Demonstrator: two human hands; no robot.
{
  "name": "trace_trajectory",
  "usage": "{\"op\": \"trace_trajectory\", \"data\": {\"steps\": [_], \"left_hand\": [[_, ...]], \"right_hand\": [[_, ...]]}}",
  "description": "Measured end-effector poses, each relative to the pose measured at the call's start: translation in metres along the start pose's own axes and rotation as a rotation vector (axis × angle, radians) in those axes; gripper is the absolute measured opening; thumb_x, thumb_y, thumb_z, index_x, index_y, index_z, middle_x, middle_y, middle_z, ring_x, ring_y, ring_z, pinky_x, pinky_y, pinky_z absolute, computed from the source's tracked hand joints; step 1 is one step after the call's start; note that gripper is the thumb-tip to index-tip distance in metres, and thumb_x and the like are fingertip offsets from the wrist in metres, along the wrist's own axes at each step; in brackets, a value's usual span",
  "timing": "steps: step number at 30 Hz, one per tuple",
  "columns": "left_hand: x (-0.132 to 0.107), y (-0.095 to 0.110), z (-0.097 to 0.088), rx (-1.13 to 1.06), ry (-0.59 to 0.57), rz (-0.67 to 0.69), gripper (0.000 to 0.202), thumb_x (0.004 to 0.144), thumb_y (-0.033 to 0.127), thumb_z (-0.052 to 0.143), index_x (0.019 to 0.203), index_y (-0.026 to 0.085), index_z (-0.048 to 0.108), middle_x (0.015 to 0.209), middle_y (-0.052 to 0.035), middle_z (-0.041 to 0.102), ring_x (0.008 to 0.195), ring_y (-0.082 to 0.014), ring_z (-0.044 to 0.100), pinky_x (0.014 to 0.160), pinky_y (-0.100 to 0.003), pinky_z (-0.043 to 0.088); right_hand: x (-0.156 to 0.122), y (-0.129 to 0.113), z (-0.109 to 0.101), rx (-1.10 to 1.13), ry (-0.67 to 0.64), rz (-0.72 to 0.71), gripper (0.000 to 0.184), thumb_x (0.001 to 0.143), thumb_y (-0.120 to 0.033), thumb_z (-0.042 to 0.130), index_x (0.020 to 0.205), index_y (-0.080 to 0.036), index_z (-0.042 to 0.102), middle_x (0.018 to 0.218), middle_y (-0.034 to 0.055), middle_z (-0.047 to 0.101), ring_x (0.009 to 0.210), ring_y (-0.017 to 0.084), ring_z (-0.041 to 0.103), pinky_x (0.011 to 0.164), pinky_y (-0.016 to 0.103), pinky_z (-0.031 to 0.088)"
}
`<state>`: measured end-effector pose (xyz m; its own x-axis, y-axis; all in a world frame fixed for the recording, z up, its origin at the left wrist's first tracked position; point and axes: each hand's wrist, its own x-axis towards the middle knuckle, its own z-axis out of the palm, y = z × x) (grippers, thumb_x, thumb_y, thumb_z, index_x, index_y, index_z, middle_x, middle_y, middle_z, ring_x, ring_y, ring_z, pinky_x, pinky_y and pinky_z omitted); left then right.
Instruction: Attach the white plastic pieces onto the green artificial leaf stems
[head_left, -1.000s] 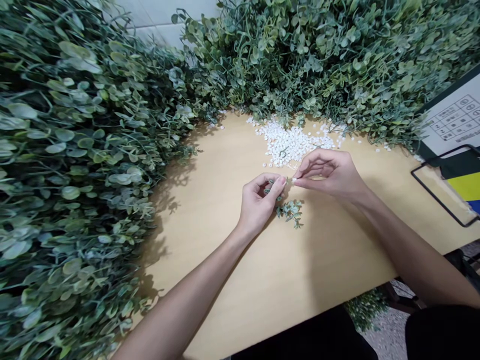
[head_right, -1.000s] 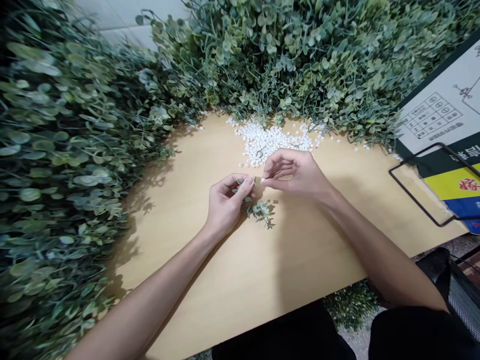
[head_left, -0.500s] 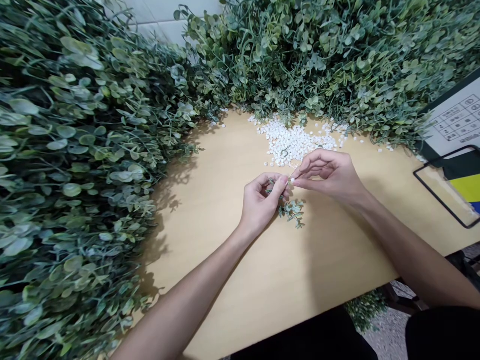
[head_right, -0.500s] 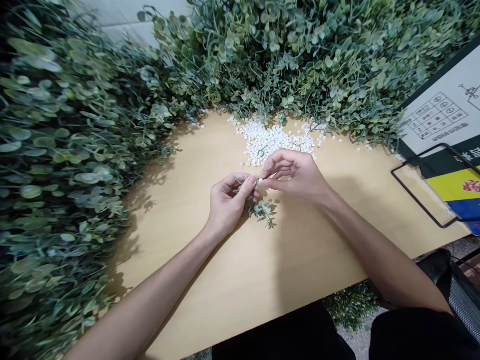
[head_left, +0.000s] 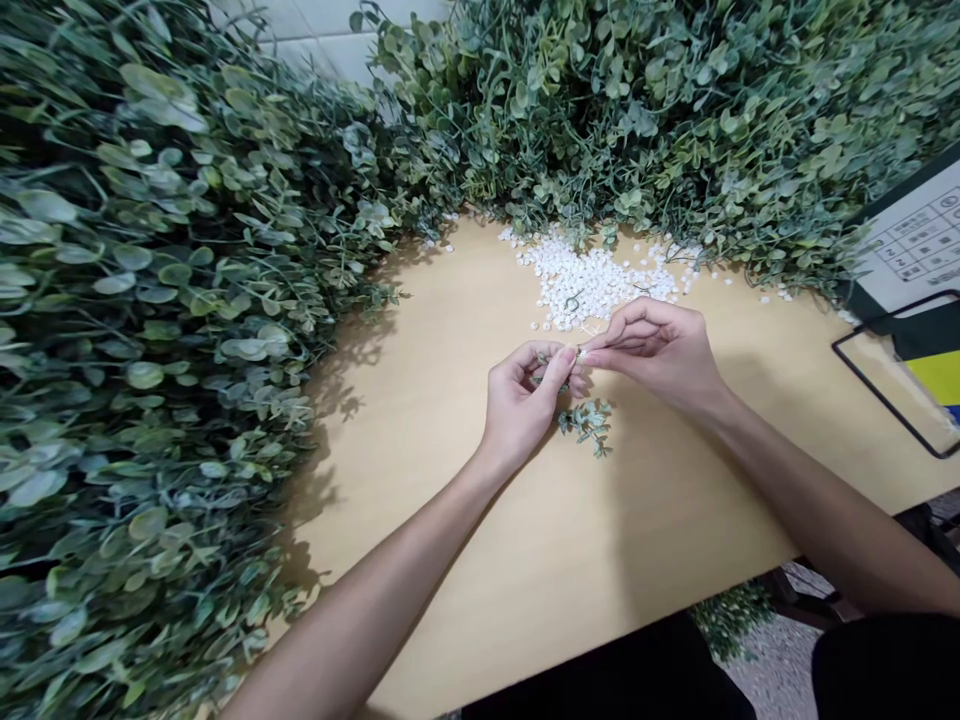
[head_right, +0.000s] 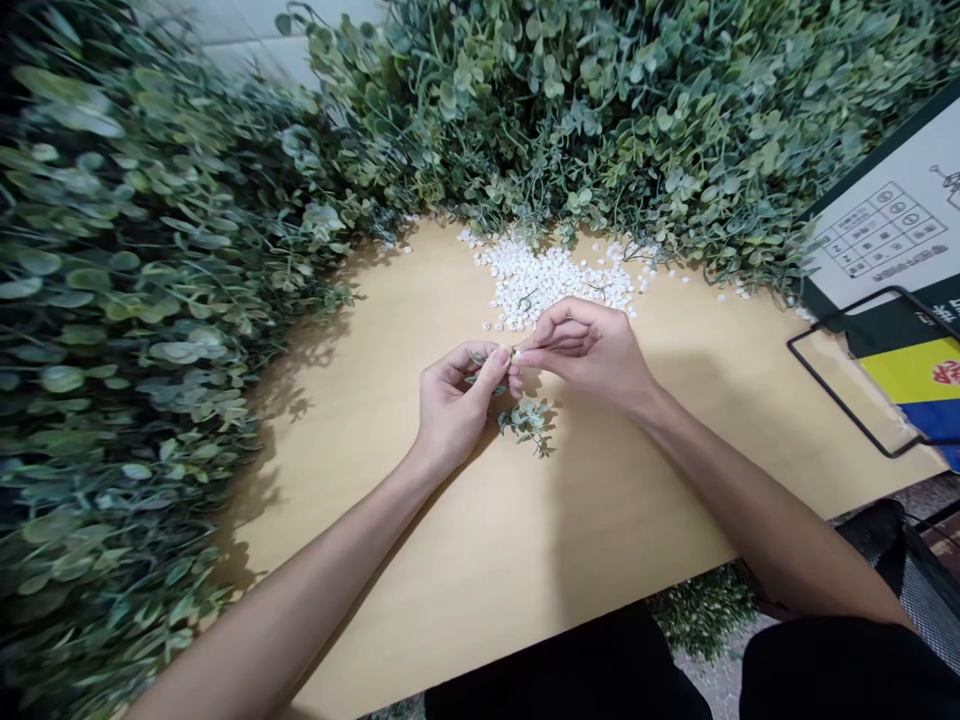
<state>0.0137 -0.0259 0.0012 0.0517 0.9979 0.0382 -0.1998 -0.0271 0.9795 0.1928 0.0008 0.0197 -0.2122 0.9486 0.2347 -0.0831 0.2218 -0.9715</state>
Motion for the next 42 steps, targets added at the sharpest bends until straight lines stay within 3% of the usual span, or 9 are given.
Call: {"op": "trace_trajectory", "data": {"steps": [10, 25, 38, 42], "left_hand": [[0.001, -0.001, -0.001, -0.035, 0.018, -0.003, 0.036, 0.084, 0.048, 0.082, 0.084, 0.015, 0.068, 0.073, -0.0047, 0.076, 0.062, -0.0169, 0.074, 0.068, -0.031, 0.063], [0.003, -0.005, -0.005, -0.064, -0.026, 0.004, 0.032, 0.084, 0.044, 0.084, 0.083, 0.015, 0.069, 0.072, -0.0049, 0.078, 0.059, -0.0172, 0.074, 0.06, -0.027, 0.061], [0.003, -0.006, -0.006, -0.08, -0.034, 0.008, 0.034, 0.083, 0.045, 0.085, 0.082, 0.015, 0.07, 0.072, -0.0048, 0.076, 0.058, -0.0166, 0.073, 0.06, -0.028, 0.062], [0.003, -0.006, -0.006, -0.069, -0.026, 0.012, 0.035, 0.083, 0.046, 0.085, 0.081, 0.015, 0.07, 0.07, -0.0043, 0.075, 0.058, -0.0166, 0.073, 0.061, -0.028, 0.062]], "right_hand": [[-0.003, 0.007, 0.006, 0.007, 0.057, -0.006, 0.051, 0.061, -0.054, 0.097, 0.077, -0.022, 0.061, 0.085, 0.0046, 0.082, 0.075, 0.022, 0.08, 0.07, 0.035, 0.067], [-0.001, 0.011, 0.004, 0.05, -0.005, 0.02, 0.049, 0.062, -0.05, 0.098, 0.075, -0.022, 0.06, 0.076, 0.0022, 0.08, 0.071, 0.022, 0.08, 0.066, 0.031, 0.066], [-0.001, 0.011, 0.006, 0.084, -0.003, 0.027, 0.048, 0.065, -0.046, 0.098, 0.073, -0.021, 0.057, 0.081, 0.004, 0.081, 0.067, 0.02, 0.078, 0.061, 0.03, 0.064], [-0.002, 0.012, 0.008, 0.095, -0.021, 0.015, 0.044, 0.068, -0.043, 0.097, 0.074, -0.022, 0.058, 0.076, 0.0023, 0.08, 0.07, 0.021, 0.079, 0.066, 0.033, 0.066]]}}
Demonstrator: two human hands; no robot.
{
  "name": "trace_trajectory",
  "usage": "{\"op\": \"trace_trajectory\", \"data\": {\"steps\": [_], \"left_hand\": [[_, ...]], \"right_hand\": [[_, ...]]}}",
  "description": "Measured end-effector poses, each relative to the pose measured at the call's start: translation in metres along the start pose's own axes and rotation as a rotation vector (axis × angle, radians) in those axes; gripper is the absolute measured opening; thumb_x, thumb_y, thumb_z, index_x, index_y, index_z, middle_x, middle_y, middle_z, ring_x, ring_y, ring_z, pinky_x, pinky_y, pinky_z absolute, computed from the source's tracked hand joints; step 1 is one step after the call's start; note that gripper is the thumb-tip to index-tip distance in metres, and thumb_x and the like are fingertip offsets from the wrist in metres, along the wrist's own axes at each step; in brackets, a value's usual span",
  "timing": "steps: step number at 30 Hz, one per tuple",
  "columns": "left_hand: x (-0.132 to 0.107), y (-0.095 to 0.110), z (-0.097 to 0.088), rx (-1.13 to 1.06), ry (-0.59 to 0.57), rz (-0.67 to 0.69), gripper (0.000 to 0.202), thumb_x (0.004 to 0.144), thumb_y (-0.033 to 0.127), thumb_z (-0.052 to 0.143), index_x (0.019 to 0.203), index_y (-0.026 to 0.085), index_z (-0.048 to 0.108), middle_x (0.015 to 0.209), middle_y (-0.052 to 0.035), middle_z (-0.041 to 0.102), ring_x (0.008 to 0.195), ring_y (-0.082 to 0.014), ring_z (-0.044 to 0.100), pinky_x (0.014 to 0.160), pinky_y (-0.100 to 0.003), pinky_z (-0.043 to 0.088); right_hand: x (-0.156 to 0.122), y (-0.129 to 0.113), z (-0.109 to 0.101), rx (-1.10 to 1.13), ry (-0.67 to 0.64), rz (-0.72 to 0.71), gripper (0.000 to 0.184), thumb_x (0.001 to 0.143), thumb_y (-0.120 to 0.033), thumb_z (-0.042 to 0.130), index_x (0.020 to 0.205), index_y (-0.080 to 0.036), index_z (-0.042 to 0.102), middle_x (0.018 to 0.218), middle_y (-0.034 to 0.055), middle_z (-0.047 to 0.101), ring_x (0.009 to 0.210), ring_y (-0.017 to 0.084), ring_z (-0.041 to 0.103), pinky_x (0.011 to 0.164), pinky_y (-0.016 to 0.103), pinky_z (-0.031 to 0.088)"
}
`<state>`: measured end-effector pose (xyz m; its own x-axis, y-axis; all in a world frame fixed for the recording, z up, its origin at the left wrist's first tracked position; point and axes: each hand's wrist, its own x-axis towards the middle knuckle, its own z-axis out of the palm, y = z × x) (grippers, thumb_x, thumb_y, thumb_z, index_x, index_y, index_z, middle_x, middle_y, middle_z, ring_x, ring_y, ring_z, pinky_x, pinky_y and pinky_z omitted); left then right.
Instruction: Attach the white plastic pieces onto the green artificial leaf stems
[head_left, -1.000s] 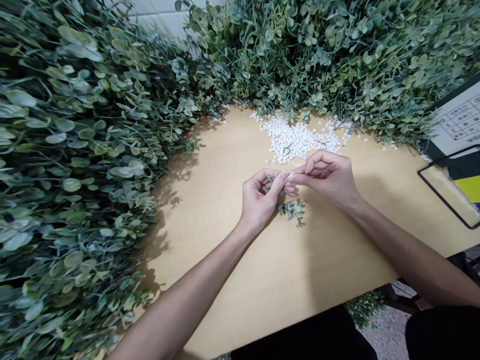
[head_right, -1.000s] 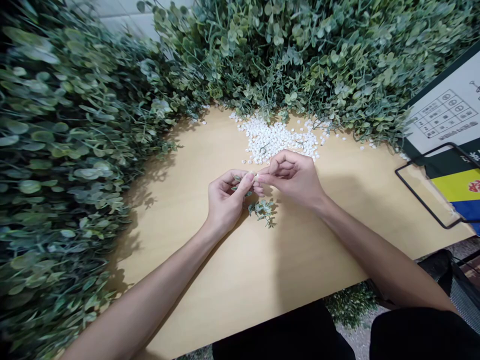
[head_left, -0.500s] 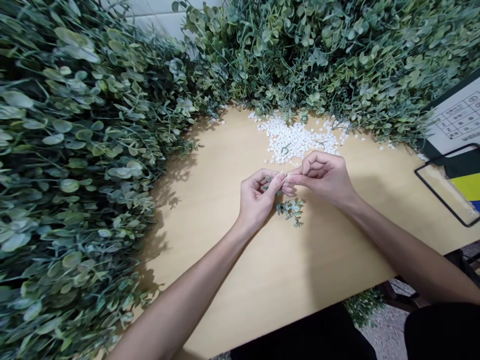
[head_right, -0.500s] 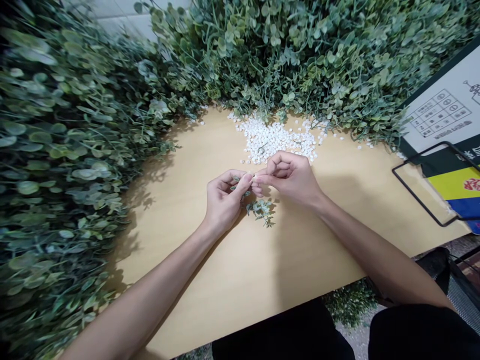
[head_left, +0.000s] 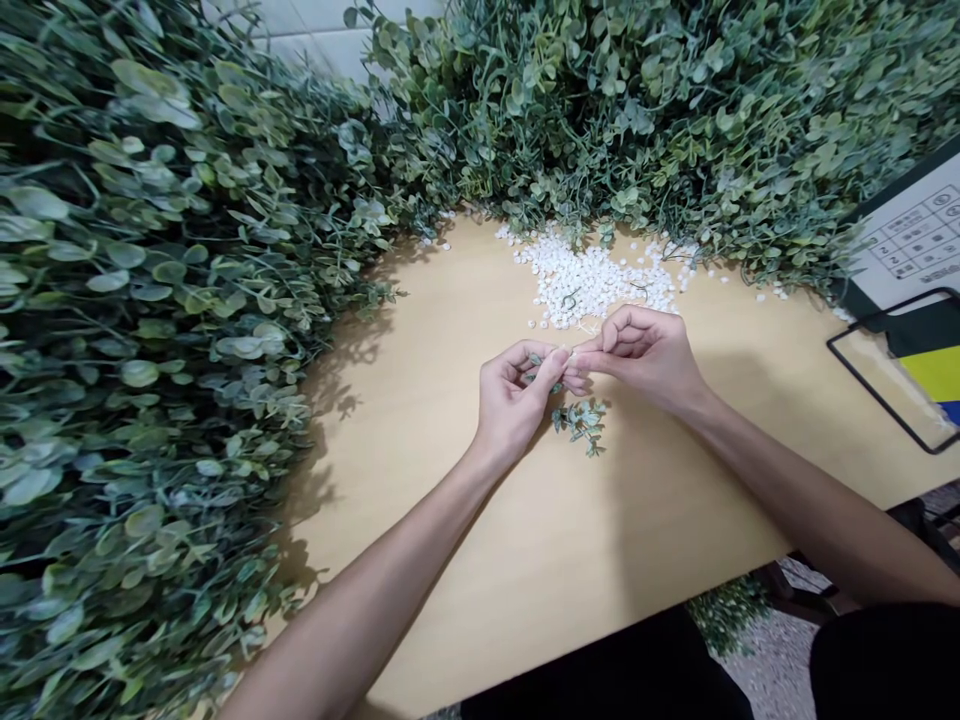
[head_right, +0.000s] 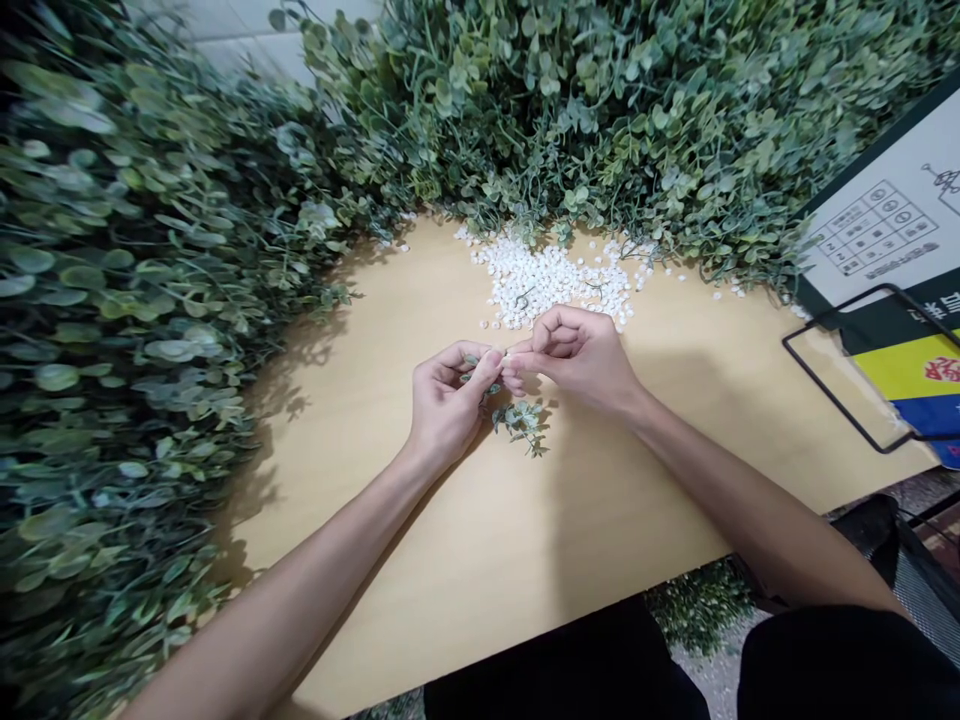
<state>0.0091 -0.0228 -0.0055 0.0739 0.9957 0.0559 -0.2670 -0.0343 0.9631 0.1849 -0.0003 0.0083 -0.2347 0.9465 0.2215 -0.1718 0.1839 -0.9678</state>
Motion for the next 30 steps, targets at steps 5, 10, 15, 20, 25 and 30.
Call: {"op": "trace_trajectory", "data": {"steps": [5, 10, 15, 20, 25, 30], "left_hand": [[0.0, 0.0, 0.001, 0.008, 0.005, 0.012, 0.034, 0.083, 0.046, 0.084, 0.081, 0.015, 0.071, 0.069, -0.0037, 0.073, 0.06, -0.0154, 0.071, 0.064, -0.028, 0.061], [0.001, -0.004, 0.002, -0.016, 0.078, 0.074, 0.026, 0.09, 0.043, 0.079, 0.091, 0.018, 0.072, 0.077, -0.0017, 0.072, 0.069, -0.0112, 0.068, 0.073, -0.024, 0.058], [0.003, -0.006, 0.0, -0.014, 0.126, 0.065, 0.032, 0.091, 0.046, 0.076, 0.11, 0.022, 0.07, 0.078, 0.0009, 0.065, 0.07, -0.011, 0.063, 0.069, -0.023, 0.054], [-0.001, 0.0, 0.004, 0.081, 0.083, 0.07, 0.04, 0.079, 0.042, 0.087, 0.099, 0.021, 0.06, 0.084, 0.0014, 0.066, 0.07, -0.0103, 0.063, 0.067, -0.023, 0.054], [-0.005, 0.002, 0.01, 0.162, -0.014, 0.048, 0.049, 0.071, 0.031, 0.094, 0.088, 0.021, 0.049, 0.098, -0.0024, 0.072, 0.081, -0.013, 0.068, 0.075, -0.026, 0.055], [-0.004, -0.001, 0.008, 0.163, -0.023, 0.055, 0.043, 0.076, 0.031, 0.09, 0.09, 0.022, 0.051, 0.094, -0.0003, 0.071, 0.076, -0.0107, 0.064, 0.072, -0.023, 0.053]], "right_hand": [[0.001, -0.005, -0.004, -0.038, -0.018, -0.002, 0.041, 0.07, -0.04, 0.096, 0.077, -0.022, 0.06, 0.079, 0.0019, 0.079, 0.076, 0.021, 0.08, 0.072, 0.034, 0.067], [0.006, -0.022, -0.02, -0.131, -0.111, 0.016, 0.044, 0.066, -0.033, 0.099, 0.095, -0.021, 0.069, 0.093, 0.0028, 0.079, 0.081, 0.017, 0.076, 0.068, 0.025, 0.062], [0.006, -0.027, -0.025, -0.218, -0.421, 0.116, 0.035, 0.07, -0.034, 0.095, 0.094, -0.017, 0.076, 0.086, 0.0029, 0.076, 0.071, 0.013, 0.071, 0.063, 0.025, 0.059], [0.007, -0.021, -0.026, -0.177, -0.294, 0.121, 0.032, 0.07, -0.036, 0.095, 0.085, -0.016, 0.076, 0.08, 0.0027, 0.076, 0.072, 0.014, 0.072, 0.068, 0.027, 0.061], [0.011, -0.022, -0.032, -0.086, -0.057, 0.086, 0.048, 0.055, -0.044, 0.102, 0.083, -0.017, 0.073, 0.081, 0.0035, 0.076, 0.075, 0.017, 0.074, 0.073, 0.03, 0.064], [0.015, -0.022, -0.033, -0.097, -0.02, 0.04, 0.042, 0.064, -0.044, 0.099, 0.086, -0.019, 0.074, 0.081, 0.0026, 0.076, 0.072, 0.017, 0.073, 0.072, 0.031, 0.065]]}}
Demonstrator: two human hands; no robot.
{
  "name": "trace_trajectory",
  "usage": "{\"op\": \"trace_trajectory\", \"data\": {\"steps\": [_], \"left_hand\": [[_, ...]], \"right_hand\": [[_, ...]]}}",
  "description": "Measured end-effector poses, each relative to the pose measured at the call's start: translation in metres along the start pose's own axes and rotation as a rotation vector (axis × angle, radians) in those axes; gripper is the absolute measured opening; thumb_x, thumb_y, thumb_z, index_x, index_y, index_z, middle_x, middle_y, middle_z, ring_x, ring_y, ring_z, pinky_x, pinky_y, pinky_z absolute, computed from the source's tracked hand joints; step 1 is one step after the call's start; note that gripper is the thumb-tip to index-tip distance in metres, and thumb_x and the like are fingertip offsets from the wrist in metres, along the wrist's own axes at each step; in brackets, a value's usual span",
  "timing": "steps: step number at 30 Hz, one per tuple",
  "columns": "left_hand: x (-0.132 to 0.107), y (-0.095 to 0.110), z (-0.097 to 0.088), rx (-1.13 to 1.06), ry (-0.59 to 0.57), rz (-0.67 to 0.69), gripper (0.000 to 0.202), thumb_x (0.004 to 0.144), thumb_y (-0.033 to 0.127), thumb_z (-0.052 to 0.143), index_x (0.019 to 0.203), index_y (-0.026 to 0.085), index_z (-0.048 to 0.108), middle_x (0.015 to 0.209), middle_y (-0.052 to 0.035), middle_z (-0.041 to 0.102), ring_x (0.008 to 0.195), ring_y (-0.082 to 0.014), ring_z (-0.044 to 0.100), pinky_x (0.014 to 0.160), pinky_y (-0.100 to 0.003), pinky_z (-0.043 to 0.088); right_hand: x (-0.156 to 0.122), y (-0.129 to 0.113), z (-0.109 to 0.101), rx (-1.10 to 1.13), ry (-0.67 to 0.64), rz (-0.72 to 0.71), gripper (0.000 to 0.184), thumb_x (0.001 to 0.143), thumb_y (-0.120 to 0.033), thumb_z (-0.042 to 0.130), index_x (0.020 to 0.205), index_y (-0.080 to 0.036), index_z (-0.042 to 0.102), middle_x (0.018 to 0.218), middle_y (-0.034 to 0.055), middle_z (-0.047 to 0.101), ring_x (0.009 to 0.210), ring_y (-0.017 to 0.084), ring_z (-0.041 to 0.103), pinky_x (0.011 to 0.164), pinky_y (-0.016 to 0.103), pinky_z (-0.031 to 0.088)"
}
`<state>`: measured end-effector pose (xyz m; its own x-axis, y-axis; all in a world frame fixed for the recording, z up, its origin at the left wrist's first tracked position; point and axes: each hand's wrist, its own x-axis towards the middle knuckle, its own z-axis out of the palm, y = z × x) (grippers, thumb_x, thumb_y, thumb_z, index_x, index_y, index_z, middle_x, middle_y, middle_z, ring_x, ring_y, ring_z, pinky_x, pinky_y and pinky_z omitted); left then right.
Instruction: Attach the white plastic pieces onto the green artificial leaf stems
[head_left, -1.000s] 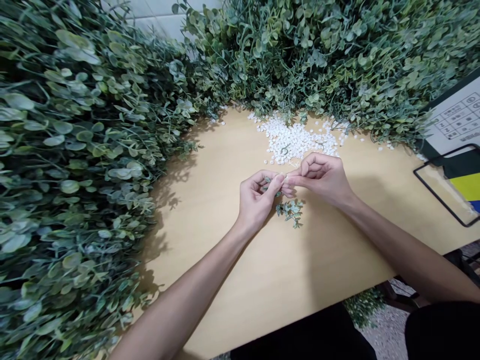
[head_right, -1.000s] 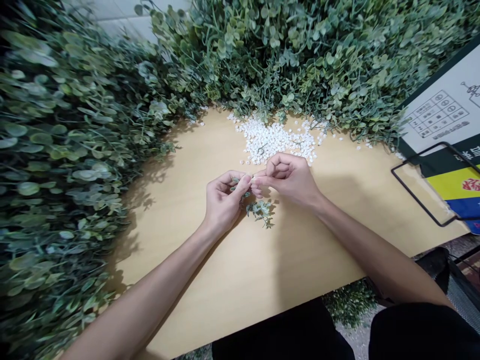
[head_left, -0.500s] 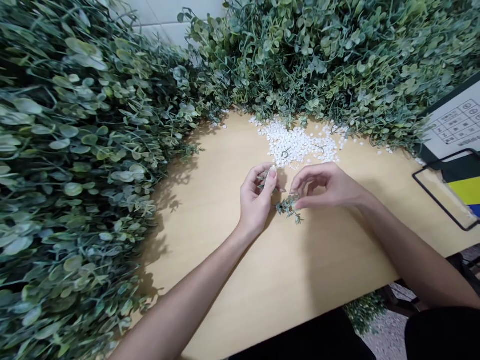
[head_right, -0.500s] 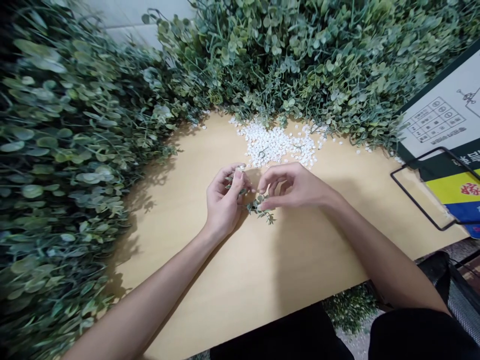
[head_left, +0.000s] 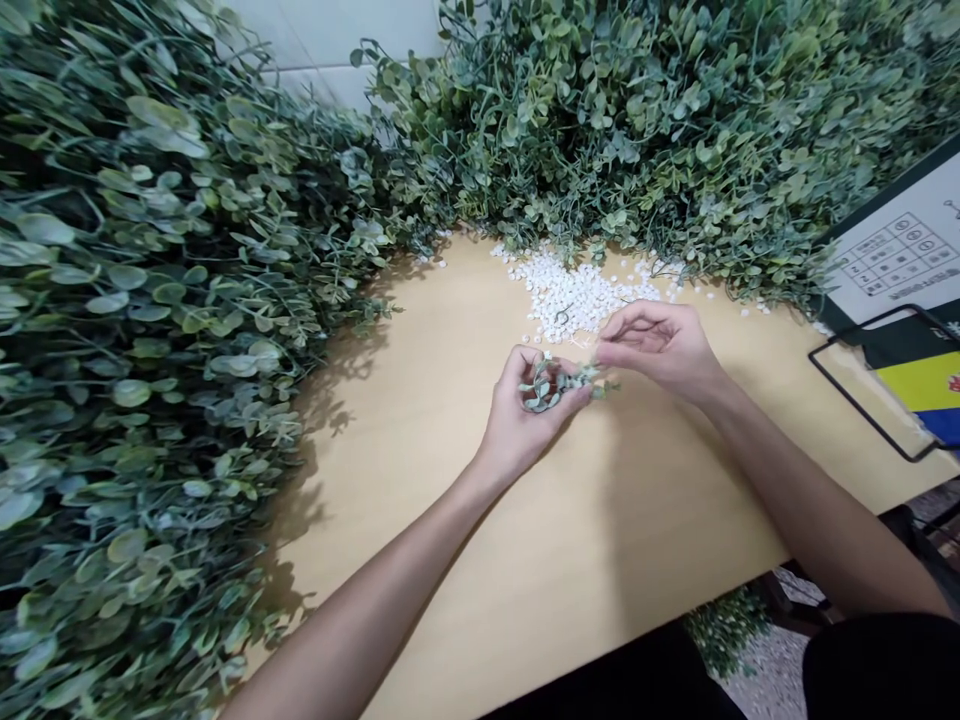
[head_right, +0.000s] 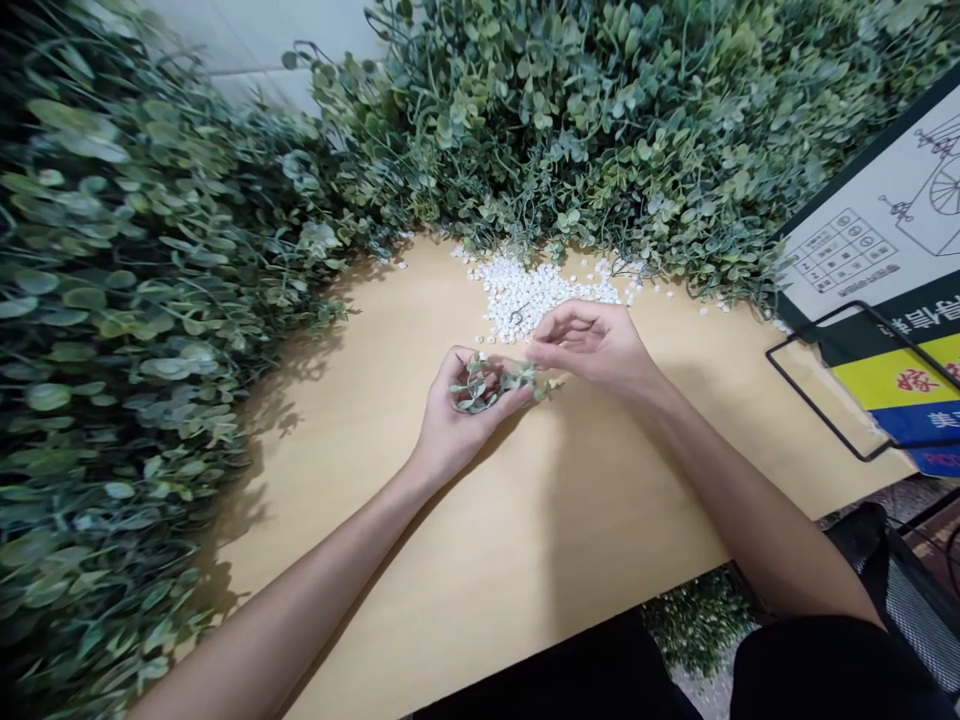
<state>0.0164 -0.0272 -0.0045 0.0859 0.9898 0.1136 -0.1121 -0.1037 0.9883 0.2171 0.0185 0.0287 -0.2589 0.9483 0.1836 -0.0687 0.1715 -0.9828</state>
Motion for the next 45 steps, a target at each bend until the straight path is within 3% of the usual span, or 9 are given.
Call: {"op": "trace_trajectory", "data": {"steps": [5, 7, 13, 18, 26, 34, 39, 42, 45], "left_hand": [[0.002, 0.001, -0.001, -0.01, 0.008, -0.019, 0.032, 0.08, 0.037, 0.087, 0.096, 0.02, 0.065, 0.088, -0.001, 0.069, 0.077, -0.0137, 0.066, 0.075, -0.026, 0.055], [0.001, 0.003, 0.0, -0.017, -0.002, -0.04, 0.028, 0.083, 0.04, 0.084, 0.094, 0.018, 0.068, 0.086, -0.0029, 0.07, 0.077, -0.0151, 0.067, 0.076, -0.028, 0.056], [-0.001, 0.006, 0.002, -0.026, 0.066, -0.06, 0.041, 0.075, 0.034, 0.091, 0.094, 0.022, 0.057, 0.078, 0.0039, 0.064, 0.067, -0.0111, 0.063, 0.066, -0.023, 0.053], [0.0, 0.002, 0.0, 0.0, 0.072, -0.033, 0.04, 0.073, 0.032, 0.092, 0.076, 0.02, 0.055, 0.075, 0.003, 0.062, 0.07, -0.0116, 0.063, 0.069, -0.025, 0.055], [0.003, -0.002, -0.002, -0.011, 0.07, -0.047, 0.03, 0.07, 0.031, 0.094, 0.087, 0.018, 0.072, 0.085, -0.0024, 0.074, 0.076, -0.0157, 0.07, 0.075, -0.029, 0.06], [0.002, 0.001, -0.002, -0.009, 0.094, -0.071, 0.031, 0.077, 0.039, 0.089, 0.094, 0.018, 0.073, 0.082, -0.0018, 0.072, 0.073, -0.0151, 0.07, 0.07, -0.027, 0.06], [0.0, 0.001, -0.003, -0.032, 0.039, -0.085, 0.031, 0.087, 0.048, 0.079, 0.09, 0.018, 0.073, 0.074, -0.0016, 0.067, 0.062, -0.0126, 0.062, 0.056, -0.024, 0.052], [0.0, 0.0, -0.005, -0.019, 0.025, -0.079, 0.032, 0.088, 0.051, 0.077, 0.09, 0.018, 0.076, 0.071, -0.0007, 0.064, 0.058, -0.0116, 0.057, 0.052, -0.023, 0.047], [0.0, -0.002, -0.007, 0.003, 0.019, -0.062, 0.031, 0.089, 0.05, 0.076, 0.089, 0.02, 0.076, 0.074, -0.0014, 0.067, 0.061, -0.0125, 0.058, 0.055, -0.024, 0.048]], "right_hand": [[0.008, 0.014, -0.014, -0.282, 0.343, -0.213, 0.024, 0.085, -0.043, 0.083, 0.095, -0.023, 0.073, 0.09, 0.0036, 0.076, 0.078, 0.018, 0.071, 0.072, 0.031, 0.061], [0.01, 0.023, -0.02, -0.511, 0.382, -0.295, 0.014, 0.091, -0.036, 0.076, 0.096, -0.023, 0.073, 0.094, 0.0048, 0.076, 0.084, 0.02, 0.071, 0.077, 0.033, 0.059], [0.01, 0.04, -0.028, -1.004, 0.128, -0.442, 0.019, 0.097, -0.02, 0.059, 0.109, -0.019, 0.074, 0.1, 0.0103, 0.078, 0.098, 0.028, 0.068, 0.094, 0.043, 0.055], [0.01, 0.044, -0.028, -1.1, 0.108, -0.448, 0.029, 0.101, -0.018, 0.051, 0.122, -0.019, 0.072, 0.111, 0.0115, 0.079, 0.105, 0.029, 0.064, 0.099, 0.046, 0.05], [0.01, 0.047, -0.029, -1.21, 0.019, -0.396, 0.042, 0.101, -0.011, 0.045, 0.137, -0.019, 0.065, 0.115, 0.012, 0.079, 0.113, 0.032, 0.058, 0.1, 0.048, 0.041], [0.011, 0.041, -0.027, -1.073, 0.091, -0.383, 0.028, 0.103, -0.017, 0.048, 0.116, -0.019, 0.073, 0.11, 0.0119, 0.077, 0.108, 0.03, 0.063, 0.099, 0.049, 0.045], [0.008, 0.025, -0.01, -0.467, 0.164, -0.249, 0.016, 0.095, -0.03, 0.069, 0.108, -0.022, 0.071, 0.105, 0.0063, 0.074, 0.095, 0.021, 0.07, 0.092, 0.039, 0.058], [0.004, 0.014, 0.001, -0.091, 0.101, -0.047, 0.036, 0.079, -0.037, 0.087, 0.107, -0.022, 0.07, 0.097, 0.0032, 0.074, 0.088, 0.018, 0.073, 0.084, 0.032, 0.063], [0.002, 0.01, 0.007, 0.084, 0.03, 0.09, 0.049, 0.068, -0.04, 0.096, 0.104, -0.02, 0.071, 0.094, 0.0031, 0.076, 0.08, 0.017, 0.075, 0.076, 0.03, 0.064]]}}
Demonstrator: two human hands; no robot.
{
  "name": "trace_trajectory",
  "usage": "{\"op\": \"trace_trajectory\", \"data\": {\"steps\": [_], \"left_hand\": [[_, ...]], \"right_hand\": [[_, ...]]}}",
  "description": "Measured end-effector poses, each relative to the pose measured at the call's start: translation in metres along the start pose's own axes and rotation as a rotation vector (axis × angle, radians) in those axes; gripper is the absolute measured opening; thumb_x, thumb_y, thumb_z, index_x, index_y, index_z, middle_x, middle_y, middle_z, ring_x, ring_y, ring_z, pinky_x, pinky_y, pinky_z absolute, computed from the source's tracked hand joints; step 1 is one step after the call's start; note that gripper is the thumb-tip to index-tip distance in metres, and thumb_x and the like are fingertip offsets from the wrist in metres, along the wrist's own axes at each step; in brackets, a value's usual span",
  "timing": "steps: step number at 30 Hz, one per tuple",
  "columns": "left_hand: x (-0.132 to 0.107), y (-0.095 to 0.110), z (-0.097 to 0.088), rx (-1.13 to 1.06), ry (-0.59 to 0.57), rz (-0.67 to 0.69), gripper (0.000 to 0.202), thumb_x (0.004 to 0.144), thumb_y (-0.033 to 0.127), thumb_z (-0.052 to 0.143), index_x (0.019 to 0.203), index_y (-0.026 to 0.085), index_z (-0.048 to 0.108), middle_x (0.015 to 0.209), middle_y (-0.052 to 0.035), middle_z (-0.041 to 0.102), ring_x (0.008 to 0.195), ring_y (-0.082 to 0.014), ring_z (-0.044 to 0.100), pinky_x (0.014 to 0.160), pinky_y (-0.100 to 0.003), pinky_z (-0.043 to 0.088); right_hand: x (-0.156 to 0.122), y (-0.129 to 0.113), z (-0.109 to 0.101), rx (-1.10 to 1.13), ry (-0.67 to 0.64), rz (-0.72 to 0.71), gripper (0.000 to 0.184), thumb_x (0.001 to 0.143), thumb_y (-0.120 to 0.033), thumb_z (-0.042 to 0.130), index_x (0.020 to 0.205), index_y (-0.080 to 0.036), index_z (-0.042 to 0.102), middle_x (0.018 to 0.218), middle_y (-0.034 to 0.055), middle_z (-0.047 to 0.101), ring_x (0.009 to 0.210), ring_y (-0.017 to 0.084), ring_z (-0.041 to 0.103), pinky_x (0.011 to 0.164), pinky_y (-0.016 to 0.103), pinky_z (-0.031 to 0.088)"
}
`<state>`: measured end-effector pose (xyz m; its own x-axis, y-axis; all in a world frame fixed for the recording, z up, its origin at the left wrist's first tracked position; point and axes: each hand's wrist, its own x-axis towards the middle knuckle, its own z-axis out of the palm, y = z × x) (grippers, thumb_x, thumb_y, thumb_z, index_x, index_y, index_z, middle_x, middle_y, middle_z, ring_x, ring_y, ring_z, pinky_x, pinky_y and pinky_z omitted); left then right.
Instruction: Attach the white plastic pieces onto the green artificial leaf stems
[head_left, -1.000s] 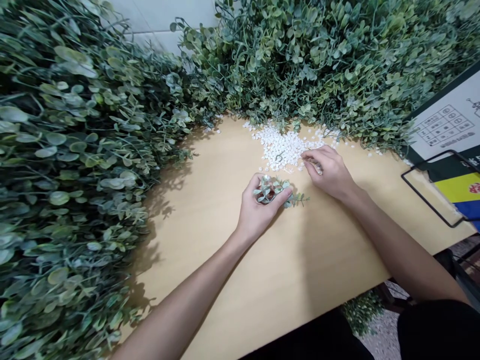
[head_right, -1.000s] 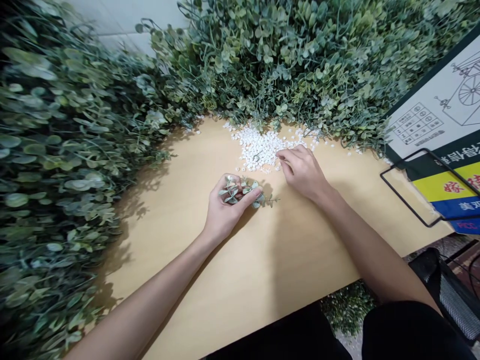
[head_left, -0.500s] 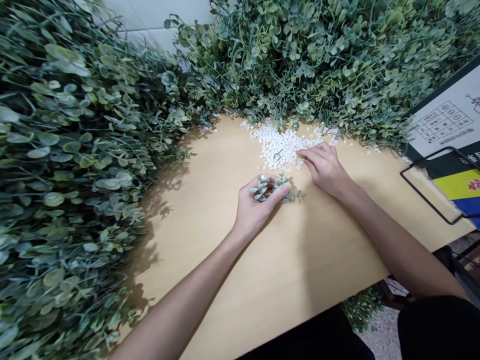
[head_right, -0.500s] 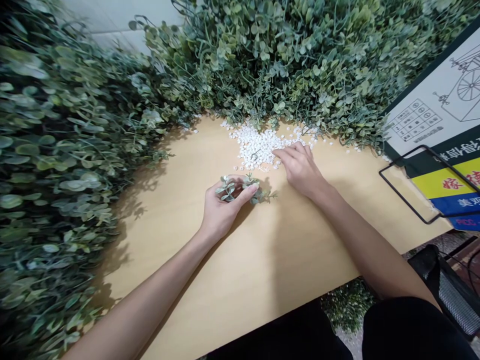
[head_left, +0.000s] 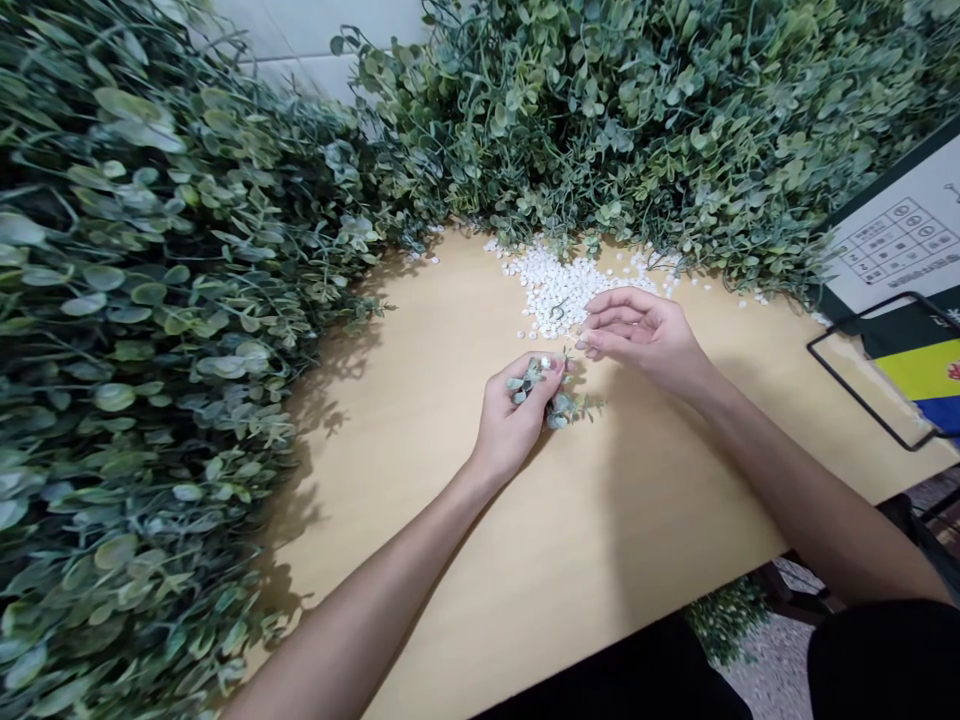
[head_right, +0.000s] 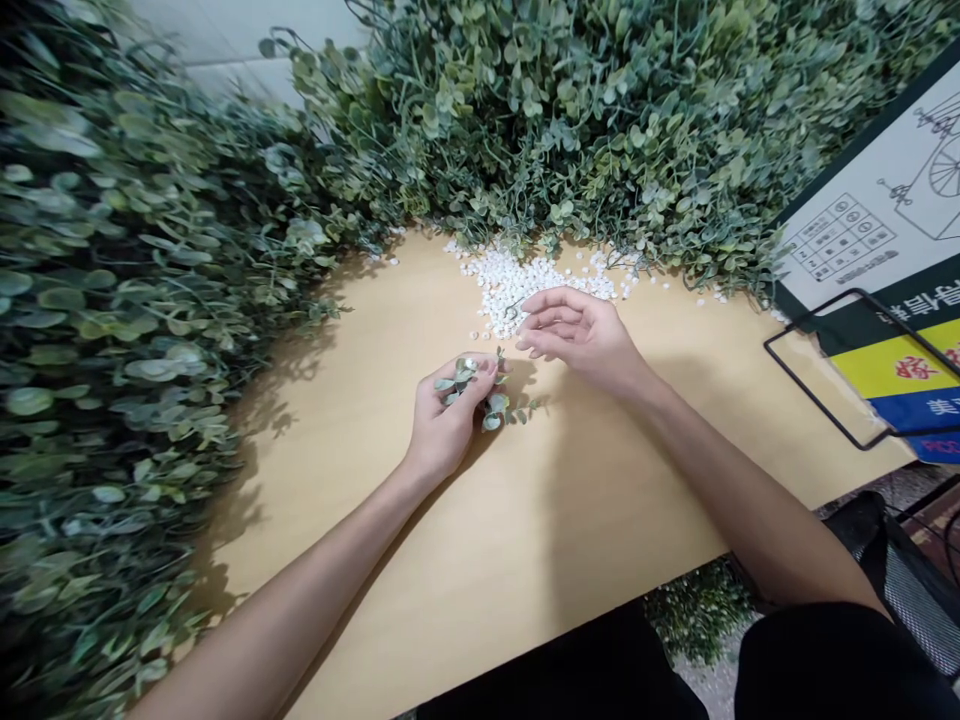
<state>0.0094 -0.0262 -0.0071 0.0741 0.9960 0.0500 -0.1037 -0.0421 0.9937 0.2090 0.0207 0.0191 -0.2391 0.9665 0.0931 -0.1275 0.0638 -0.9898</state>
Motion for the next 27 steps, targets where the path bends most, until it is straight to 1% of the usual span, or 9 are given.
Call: {"op": "trace_trajectory", "data": {"steps": [3, 7, 13, 21, 27], "left_hand": [[0.0003, -0.0009, -0.0014, 0.033, 0.008, 0.03, 0.03, 0.09, 0.049, 0.075, 0.085, 0.02, 0.075, 0.076, -0.0022, 0.069, 0.063, -0.0134, 0.059, 0.059, -0.025, 0.05], [-0.0004, 0.0004, -0.0016, 0.059, 0.001, 0.044, 0.029, 0.091, 0.048, 0.075, 0.083, 0.02, 0.074, 0.069, -0.0002, 0.065, 0.06, -0.0127, 0.057, 0.058, -0.025, 0.049], [-0.0004, 0.001, -0.0021, 0.077, 0.0, 0.041, 0.03, 0.09, 0.049, 0.075, 0.086, 0.02, 0.075, 0.07, 0.0, 0.065, 0.061, -0.0131, 0.057, 0.058, -0.025, 0.047], [-0.0001, 0.0016, -0.0026, 0.081, -0.02, 0.039, 0.031, 0.09, 0.049, 0.075, 0.086, 0.018, 0.075, 0.066, 0.001, 0.062, 0.059, -0.0121, 0.054, 0.057, -0.024, 0.045], [-0.0001, 0.0012, -0.003, 0.094, -0.016, 0.03, 0.031, 0.091, 0.047, 0.074, 0.087, 0.017, 0.075, 0.075, -0.0011, 0.068, 0.062, -0.0115, 0.056, 0.058, -0.023, 0.045]], "right_hand": [[-0.0002, 0.0017, 0.0013, 0.062, -0.028, 0.07, 0.051, 0.064, -0.039, 0.098, 0.103, -0.02, 0.072, 0.094, 0.0032, 0.079, 0.073, 0.015, 0.075, 0.071, 0.029, 0.064], [-0.0005, 0.0031, 0.0016, 0.104, -0.038, 0.108, 0.05, 0.063, -0.036, 0.1, 0.101, -0.02, 0.072, 0.093, 0.0025, 0.08, 0.074, 0.016, 0.076, 0.073, 0.03, 0.064], [-0.002, 0.0011, 0.0022, 0.093, -0.059, 0.104, 0.049, 0.061, -0.032, 0.101, 0.1, -0.019, 0.073, 0.091, 0.0023, 0.081, 0.074, 0.014, 0.074, 0.074, 0.028, 0.063], [-0.0022, 0.0007, 0.0016, 0.099, -0.071, 0.09, 0.046, 0.062, -0.028, 0.1, 0.099, -0.019, 0.074, 0.09, 0.002, 0.081, 0.076, 0.013, 0.075, 0.073, 0.024, 0.063], [-0.0028, -0.0001, 0.0013, 0.072, -0.076, 0.095, 0.047, 0.062, -0.031, 0.1, 0.1, -0.019, 0.075, 0.091, 0.0028, 0.081, 0.079, 0.015, 0.075, 0.074, 0.025, 0.063]]}}
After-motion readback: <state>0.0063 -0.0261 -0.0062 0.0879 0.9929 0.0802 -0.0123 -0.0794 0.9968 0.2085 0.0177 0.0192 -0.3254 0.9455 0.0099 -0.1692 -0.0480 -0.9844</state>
